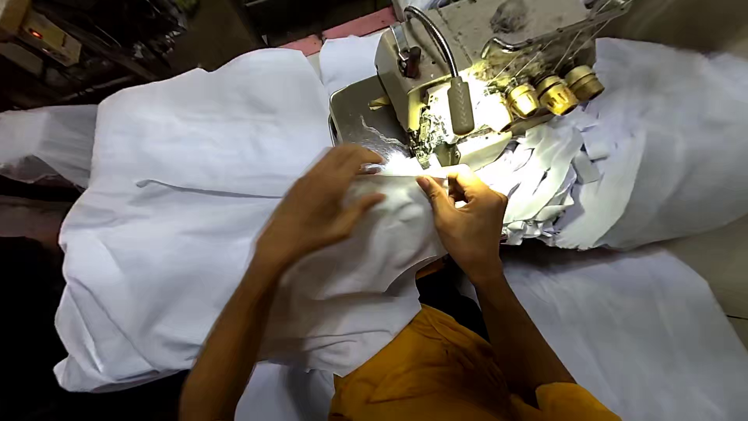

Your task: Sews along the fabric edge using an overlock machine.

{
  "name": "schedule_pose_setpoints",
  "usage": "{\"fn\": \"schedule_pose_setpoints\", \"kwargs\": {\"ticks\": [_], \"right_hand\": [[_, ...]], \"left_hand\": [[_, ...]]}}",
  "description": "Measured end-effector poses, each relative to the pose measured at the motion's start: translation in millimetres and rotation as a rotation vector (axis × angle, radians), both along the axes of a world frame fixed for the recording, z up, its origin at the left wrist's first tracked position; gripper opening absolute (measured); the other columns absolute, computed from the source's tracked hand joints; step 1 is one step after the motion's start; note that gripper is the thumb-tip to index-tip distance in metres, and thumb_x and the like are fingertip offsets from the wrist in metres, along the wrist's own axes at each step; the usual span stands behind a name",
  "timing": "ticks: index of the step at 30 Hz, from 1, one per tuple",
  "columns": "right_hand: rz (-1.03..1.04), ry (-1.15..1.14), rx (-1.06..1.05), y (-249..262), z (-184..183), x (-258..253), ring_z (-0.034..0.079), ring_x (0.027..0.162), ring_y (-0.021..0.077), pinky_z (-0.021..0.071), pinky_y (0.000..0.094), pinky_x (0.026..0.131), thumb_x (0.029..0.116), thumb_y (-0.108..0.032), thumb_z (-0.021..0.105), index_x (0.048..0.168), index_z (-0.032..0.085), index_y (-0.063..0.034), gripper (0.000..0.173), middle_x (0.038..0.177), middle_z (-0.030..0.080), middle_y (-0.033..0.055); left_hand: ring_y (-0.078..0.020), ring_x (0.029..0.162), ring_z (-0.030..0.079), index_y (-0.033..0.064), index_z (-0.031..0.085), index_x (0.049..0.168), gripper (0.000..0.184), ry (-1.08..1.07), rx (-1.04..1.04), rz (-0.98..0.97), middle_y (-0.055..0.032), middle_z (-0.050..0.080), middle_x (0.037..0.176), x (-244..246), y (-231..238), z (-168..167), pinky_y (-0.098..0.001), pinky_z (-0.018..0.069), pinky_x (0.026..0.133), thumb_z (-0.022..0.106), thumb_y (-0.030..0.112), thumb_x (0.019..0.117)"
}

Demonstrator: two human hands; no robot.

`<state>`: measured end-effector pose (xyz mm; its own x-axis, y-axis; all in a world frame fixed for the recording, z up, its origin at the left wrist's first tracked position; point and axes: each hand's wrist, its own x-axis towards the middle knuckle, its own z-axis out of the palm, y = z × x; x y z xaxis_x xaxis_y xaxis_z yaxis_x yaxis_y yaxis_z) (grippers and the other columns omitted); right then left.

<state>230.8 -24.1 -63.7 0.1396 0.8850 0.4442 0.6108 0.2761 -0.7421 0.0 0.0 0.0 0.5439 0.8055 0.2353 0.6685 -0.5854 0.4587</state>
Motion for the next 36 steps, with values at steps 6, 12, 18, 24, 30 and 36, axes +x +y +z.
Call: {"fn": "schedule_pose_setpoints", "kwargs": {"ticks": [6,12,18,24,30,36], "right_hand": [[-0.009,0.167,-0.109,-31,-29,7,0.065,0.08,0.0088,0.0561,0.0285,0.073,0.0877,-0.027,0.081,0.134,0.051,-0.0079,0.059,0.089,0.069,-0.0022],[0.101,0.378,-0.146,-51,-23,32,0.056,0.068,0.0021,0.0487,0.0176,0.064,0.09,-0.022,0.079,0.135,0.053,-0.0014,0.056,0.082,0.066,-0.0047],[0.075,0.203,-0.295,-31,-34,37,0.054,0.062,0.0061,0.0466,0.0263,0.059,0.0923,-0.029,0.075,0.124,0.068,-0.0123,0.036,0.075,0.064,-0.0059],[0.049,0.094,-0.341,-55,-48,42,0.056,0.076,0.0083,0.0473,0.026,0.067,0.0903,-0.036,0.076,0.094,0.075,-0.0126,0.024,0.093,0.062,0.0005],[0.072,0.284,-0.482,-86,-58,44,0.054,0.056,0.0017,0.0459,0.0192,0.054,0.0907,-0.025,0.078,0.107,0.069,-0.0133,0.022,0.076,0.066,-0.0047],[0.06,0.45,-0.426,-98,-71,37,0.06,0.061,0.0046,0.0494,0.0195,0.053,0.0871,-0.014,0.081,0.115,0.065,-0.0121,0.032,0.09,0.07,-0.001]], "left_hand": [[-0.0282,0.092,0.062,0.005,0.07,0.106,0.013,-0.03,0.241,0.089,-0.0102,0.066,0.096,71,11,-30,-0.0431,0.0497,0.077,0.064,0.013,0.0982],[-0.0108,0.079,0.063,0.003,0.069,0.101,0.01,-0.236,0.193,0.201,-0.0055,0.064,0.091,78,-3,-18,-0.0245,0.0535,0.069,0.065,0.012,0.0983],[-0.0156,0.078,0.061,0.0074,0.064,0.104,0.009,-0.153,0.147,0.301,-0.0063,0.063,0.093,84,1,-34,-0.0313,0.0513,0.067,0.066,0.014,0.0982],[-0.014,0.086,0.063,0.0066,0.066,0.105,0.013,-0.173,0.12,0.315,-0.0064,0.065,0.097,81,2,-38,-0.0289,0.0518,0.075,0.065,0.018,0.0997],[-0.0134,0.091,0.063,0.0041,0.067,0.107,0.021,-0.163,0.127,0.303,-0.0089,0.068,0.099,79,14,-44,-0.028,0.0501,0.081,0.062,0.024,0.1014],[-0.0125,0.09,0.062,0.0041,0.067,0.108,0.023,-0.151,0.13,0.315,-0.0092,0.067,0.1,79,14,-46,-0.0264,0.0488,0.08,0.061,0.025,0.1015]]}}
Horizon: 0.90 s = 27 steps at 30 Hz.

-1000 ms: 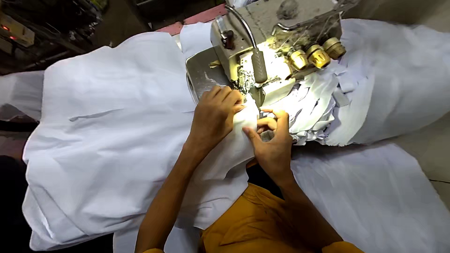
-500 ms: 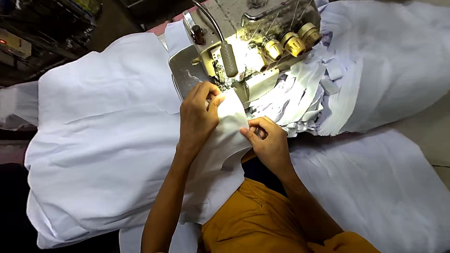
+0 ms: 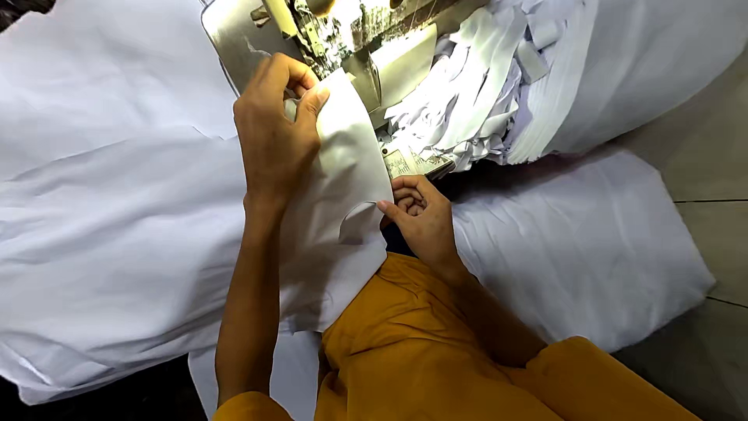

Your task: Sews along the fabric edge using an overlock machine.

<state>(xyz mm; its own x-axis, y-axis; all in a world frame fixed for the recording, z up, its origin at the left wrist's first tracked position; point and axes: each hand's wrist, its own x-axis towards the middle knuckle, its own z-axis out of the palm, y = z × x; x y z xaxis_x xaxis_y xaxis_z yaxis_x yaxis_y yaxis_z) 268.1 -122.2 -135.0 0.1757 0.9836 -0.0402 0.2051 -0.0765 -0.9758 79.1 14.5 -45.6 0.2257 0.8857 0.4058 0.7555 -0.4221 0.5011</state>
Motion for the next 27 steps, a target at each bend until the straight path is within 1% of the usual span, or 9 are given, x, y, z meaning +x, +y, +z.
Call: {"fn": "schedule_pose_setpoints", "kwargs": {"ticks": [3,6,9,12,15,19,23,27], "right_hand": [[-0.039,-0.03,0.031,0,-1,-6,0.059,0.06,0.0056,0.048,0.0209,0.051,0.0854,-0.019,0.084,0.118,0.064,-0.0127,0.039,0.089,0.071,-0.0019],[-0.089,-0.127,0.101,6,-3,-16,0.059,0.058,0.0065,0.0482,0.0231,0.05,0.0844,-0.023,0.086,0.123,0.059,-0.0131,0.048,0.08,0.07,-0.0025],[-0.069,-0.158,0.09,10,2,-15,0.059,0.057,0.0103,0.0484,0.0267,0.05,0.0855,-0.018,0.085,0.127,0.056,-0.0137,0.051,0.074,0.066,-0.0014],[-0.019,-0.114,0.068,12,7,-6,0.062,0.056,0.0109,0.0511,0.027,0.049,0.0845,-0.013,0.085,0.13,0.054,-0.0147,0.055,0.073,0.069,-0.001],[0.027,-0.055,0.042,14,10,3,0.064,0.056,0.0108,0.0526,0.0255,0.049,0.0843,-0.008,0.084,0.129,0.055,-0.0148,0.054,0.074,0.07,0.0002],[0.099,-0.011,0.053,18,9,11,0.061,0.052,0.0118,0.0484,0.024,0.044,0.0832,-0.002,0.082,0.131,0.055,-0.0148,0.056,0.072,0.07,0.0019],[0.164,-0.007,0.065,22,8,17,0.061,0.051,0.0116,0.0489,0.0234,0.043,0.086,-0.001,0.078,0.132,0.055,-0.0148,0.054,0.071,0.069,0.0031],[0.204,-0.01,0.031,22,11,21,0.062,0.052,0.0109,0.0487,0.0231,0.043,0.0871,-0.002,0.078,0.128,0.059,-0.0145,0.047,0.073,0.071,0.0023]], "left_hand": [[-0.0122,0.091,0.062,0.0046,0.067,0.109,0.024,0.005,-0.014,-0.002,-0.0086,0.067,0.101,-1,1,0,-0.0269,0.049,0.081,0.061,0.026,0.1011],[-0.0121,0.092,0.062,0.0057,0.067,0.109,0.024,0.015,-0.025,0.009,-0.0079,0.067,0.102,0,1,1,-0.0267,0.049,0.082,0.06,0.027,0.1013],[-0.0103,0.09,0.062,0.0061,0.067,0.108,0.022,0.003,-0.008,-0.004,-0.0075,0.067,0.101,-1,1,1,-0.0245,0.0488,0.08,0.062,0.026,0.1005],[-0.0081,0.088,0.063,0.0056,0.069,0.105,0.021,-0.041,0.063,-0.021,-0.0065,0.068,0.099,-4,0,-1,-0.0217,0.0494,0.077,0.063,0.026,0.1007],[-0.0068,0.083,0.061,0.0055,0.069,0.103,0.021,-0.073,0.125,-0.02,-0.0058,0.068,0.097,-4,-3,-1,-0.0208,0.0474,0.073,0.062,0.025,0.102],[-0.0061,0.085,0.062,0.0063,0.07,0.103,0.02,-0.073,0.133,-0.002,-0.0051,0.068,0.097,-2,-5,2,-0.0202,0.0484,0.074,0.062,0.025,0.1019],[-0.0066,0.084,0.061,0.006,0.071,0.103,0.02,-0.065,0.119,-0.017,-0.0051,0.068,0.096,-1,-3,4,-0.0201,0.0472,0.074,0.062,0.023,0.1012],[-0.0066,0.086,0.063,0.007,0.071,0.103,0.019,-0.062,0.1,-0.011,-0.0047,0.069,0.097,0,-2,5,-0.0202,0.0491,0.076,0.062,0.023,0.101]]}}
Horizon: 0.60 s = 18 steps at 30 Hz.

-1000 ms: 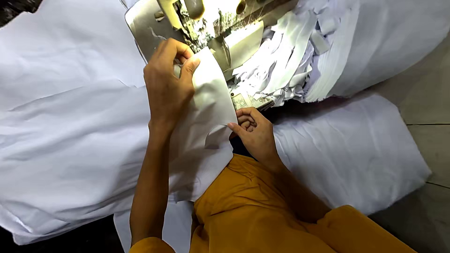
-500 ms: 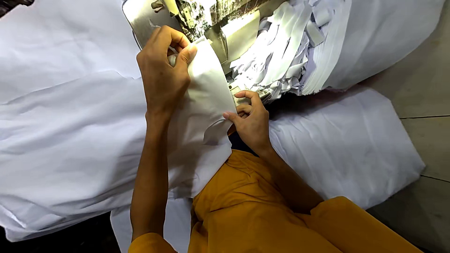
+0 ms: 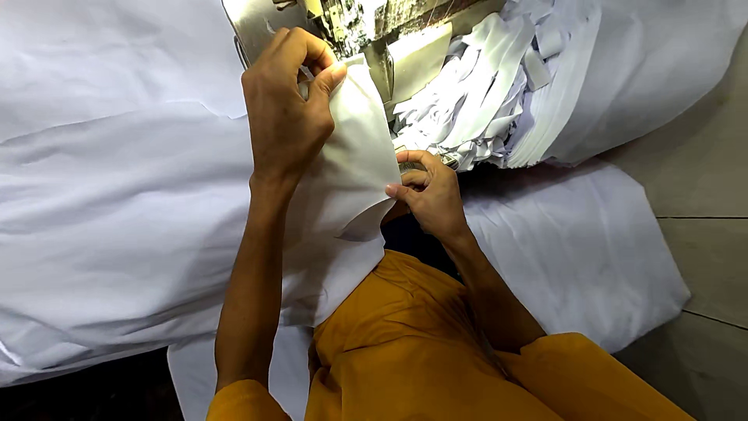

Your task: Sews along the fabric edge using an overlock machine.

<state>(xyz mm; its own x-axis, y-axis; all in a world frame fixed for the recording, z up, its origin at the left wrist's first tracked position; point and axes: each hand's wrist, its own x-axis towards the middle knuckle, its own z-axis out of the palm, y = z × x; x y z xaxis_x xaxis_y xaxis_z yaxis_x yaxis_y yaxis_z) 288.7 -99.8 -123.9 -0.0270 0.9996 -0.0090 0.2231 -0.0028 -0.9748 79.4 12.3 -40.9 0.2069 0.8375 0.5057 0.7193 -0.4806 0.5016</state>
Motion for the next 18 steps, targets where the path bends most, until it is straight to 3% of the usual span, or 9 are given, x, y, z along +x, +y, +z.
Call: {"fn": "schedule_pose_setpoints", "kwargs": {"ticks": [3,10,14,18], "right_hand": [[0.094,0.02,-0.021,2,5,12,0.064,0.058,0.0086,0.0513,0.021,0.049,0.0923,-0.008,0.075,0.127,0.061,-0.0113,0.038,0.082,0.073,0.0014],[0.103,0.074,-0.056,-1,7,23,0.06,0.057,0.0072,0.049,0.019,0.049,0.099,-0.005,0.064,0.122,0.066,-0.0066,0.024,0.086,0.073,0.0015],[0.016,0.009,-0.057,0,9,10,0.059,0.052,0.0054,0.0485,0.0191,0.046,0.098,-0.013,0.07,0.115,0.068,-0.0077,0.018,0.08,0.072,-0.0004],[-0.092,-0.06,-0.067,-2,8,-3,0.058,0.049,0.0083,0.0455,0.0228,0.041,0.0881,-0.016,0.082,0.108,0.069,-0.0138,0.024,0.074,0.071,-0.0014]], "left_hand": [[-0.006,0.086,0.062,0.0076,0.07,0.105,0.02,0.004,-0.037,0.005,-0.0043,0.069,0.099,-3,1,1,-0.0204,0.0486,0.076,0.061,0.024,0.1011],[-0.003,0.088,0.062,0.0085,0.07,0.106,0.02,-0.002,-0.077,0.003,-0.0022,0.069,0.099,-6,3,2,-0.018,0.0479,0.079,0.06,0.025,0.1013],[-0.0029,0.089,0.062,0.0096,0.07,0.107,0.02,0.005,-0.087,0.004,-0.0017,0.069,0.1,-5,3,2,-0.018,0.0482,0.079,0.061,0.026,0.1011],[-0.0029,0.09,0.063,0.0111,0.07,0.107,0.019,0.008,-0.094,0.001,-0.0008,0.069,0.1,-5,3,1,-0.0186,0.0488,0.08,0.06,0.027,0.1013]]}}
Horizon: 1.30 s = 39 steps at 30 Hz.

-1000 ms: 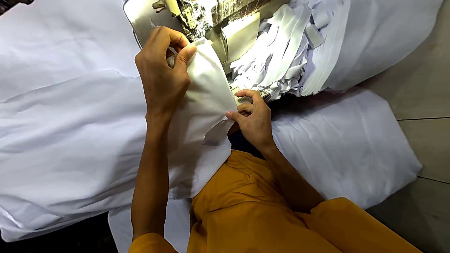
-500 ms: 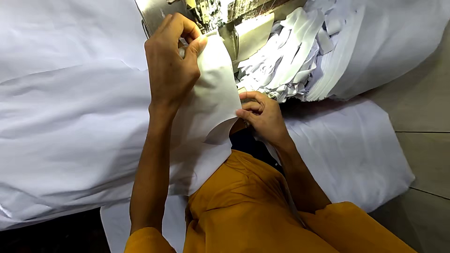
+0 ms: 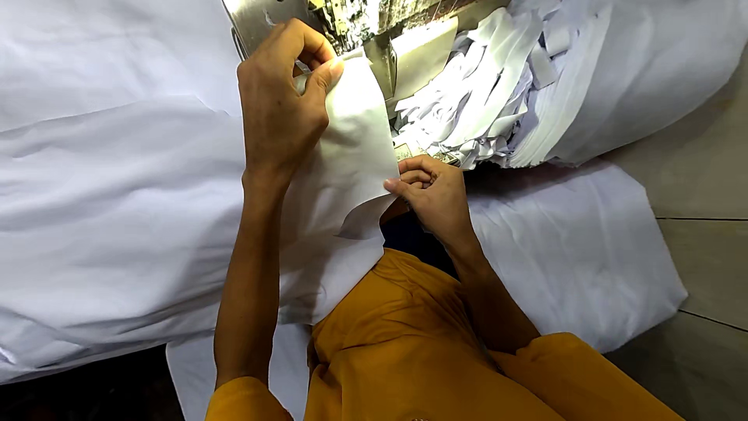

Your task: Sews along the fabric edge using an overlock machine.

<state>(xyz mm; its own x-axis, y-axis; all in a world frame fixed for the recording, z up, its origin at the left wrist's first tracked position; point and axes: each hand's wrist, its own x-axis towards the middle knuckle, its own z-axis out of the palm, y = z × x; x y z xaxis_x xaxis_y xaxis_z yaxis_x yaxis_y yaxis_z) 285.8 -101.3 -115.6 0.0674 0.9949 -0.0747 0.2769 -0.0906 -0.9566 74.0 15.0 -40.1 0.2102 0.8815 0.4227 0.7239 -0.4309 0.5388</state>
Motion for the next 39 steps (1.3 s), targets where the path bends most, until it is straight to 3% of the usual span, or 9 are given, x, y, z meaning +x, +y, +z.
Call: {"fn": "schedule_pose_setpoints", "kwargs": {"ticks": [4,10,15,22,26,29,34,37,39], "right_hand": [[-0.041,0.031,0.017,-4,-4,-3,0.055,0.048,0.0103,0.0422,0.0236,0.04,0.0818,-0.01,0.086,0.119,0.065,-0.0159,0.043,0.075,0.07,-0.0004],[-0.061,0.053,0.039,-8,-11,-3,0.06,0.051,0.0098,0.0467,0.0225,0.042,0.0789,-0.01,0.089,0.123,0.058,-0.0163,0.054,0.077,0.072,0.0],[-0.072,0.097,0.039,-13,-16,-1,0.055,0.05,0.0091,0.0427,0.0218,0.043,0.0774,-0.011,0.09,0.128,0.055,-0.0161,0.061,0.075,0.069,-0.0003],[-0.073,0.082,0.035,-14,-13,0,0.063,0.054,0.0081,0.0503,0.0214,0.046,0.0809,-0.009,0.087,0.122,0.06,-0.013,0.05,0.077,0.072,0.0001],[-0.054,0.037,0.058,-9,-10,4,0.061,0.051,0.0086,0.0476,0.0218,0.043,0.0816,-0.005,0.085,0.122,0.061,-0.0127,0.048,0.073,0.071,0.0002],[-0.039,0.007,0.07,-5,-11,6,0.063,0.054,0.0085,0.051,0.0227,0.047,0.0821,-0.003,0.083,0.12,0.062,-0.0123,0.045,0.075,0.072,-0.0003],[0.047,-0.071,0.049,-4,-10,6,0.063,0.062,0.0049,0.0533,0.0226,0.056,0.0956,-0.016,0.072,0.122,0.065,-0.0116,0.028,0.084,0.072,-0.0029],[-0.003,-0.115,0.038,-3,-8,-1,0.055,0.055,0.0051,0.046,0.0235,0.051,0.0831,-0.027,0.086,0.12,0.064,-0.0139,0.045,0.078,0.07,-0.0046],[-0.053,-0.141,0.022,-2,-7,-6,0.057,0.054,0.0071,0.0468,0.026,0.051,0.076,-0.026,0.092,0.118,0.063,-0.0156,0.052,0.074,0.068,-0.0047]], "left_hand": [[-0.0029,0.089,0.062,0.0105,0.07,0.106,0.019,-0.004,0.026,-0.011,-0.0009,0.069,0.099,1,-3,0,-0.0185,0.048,0.078,0.061,0.027,0.1017],[-0.0042,0.09,0.063,0.009,0.07,0.106,0.02,-0.006,0.065,-0.03,-0.0025,0.07,0.1,1,-7,1,-0.0193,0.0485,0.079,0.061,0.026,0.1024],[-0.0025,0.087,0.061,0.0102,0.071,0.105,0.019,-0.023,0.062,-0.023,-0.0009,0.069,0.099,1,-9,-1,-0.0183,0.0473,0.077,0.063,0.027,0.1014],[-0.0007,0.085,0.06,0.0113,0.072,0.105,0.02,-0.028,0.057,-0.004,0.0007,0.069,0.097,1,-8,-2,-0.0173,0.0465,0.075,0.064,0.029,0.1011],[-0.002,0.086,0.062,0.0106,0.072,0.104,0.019,-0.038,0.059,0.0,-0.0002,0.069,0.097,4,-9,-3,-0.0175,0.0476,0.075,0.064,0.027,0.1007],[-0.0041,0.085,0.062,0.0085,0.071,0.102,0.018,-0.042,0.072,0.001,-0.0024,0.069,0.096,6,-9,-3,-0.0186,0.0478,0.075,0.064,0.024,0.1005],[-0.0063,0.087,0.062,0.0076,0.071,0.103,0.016,-0.05,0.069,0.012,-0.0041,0.069,0.096,7,-10,-2,-0.0201,0.0478,0.076,0.065,0.022,0.0995],[-0.0074,0.089,0.063,0.0073,0.07,0.102,0.016,-0.049,0.066,0.016,-0.0045,0.069,0.096,8,-10,-2,-0.0211,0.049,0.078,0.065,0.022,0.0992],[-0.0075,0.089,0.063,0.0072,0.07,0.102,0.015,-0.049,0.065,0.022,-0.0045,0.069,0.096,9,-11,-2,-0.0215,0.0494,0.078,0.065,0.02,0.0988]]}}
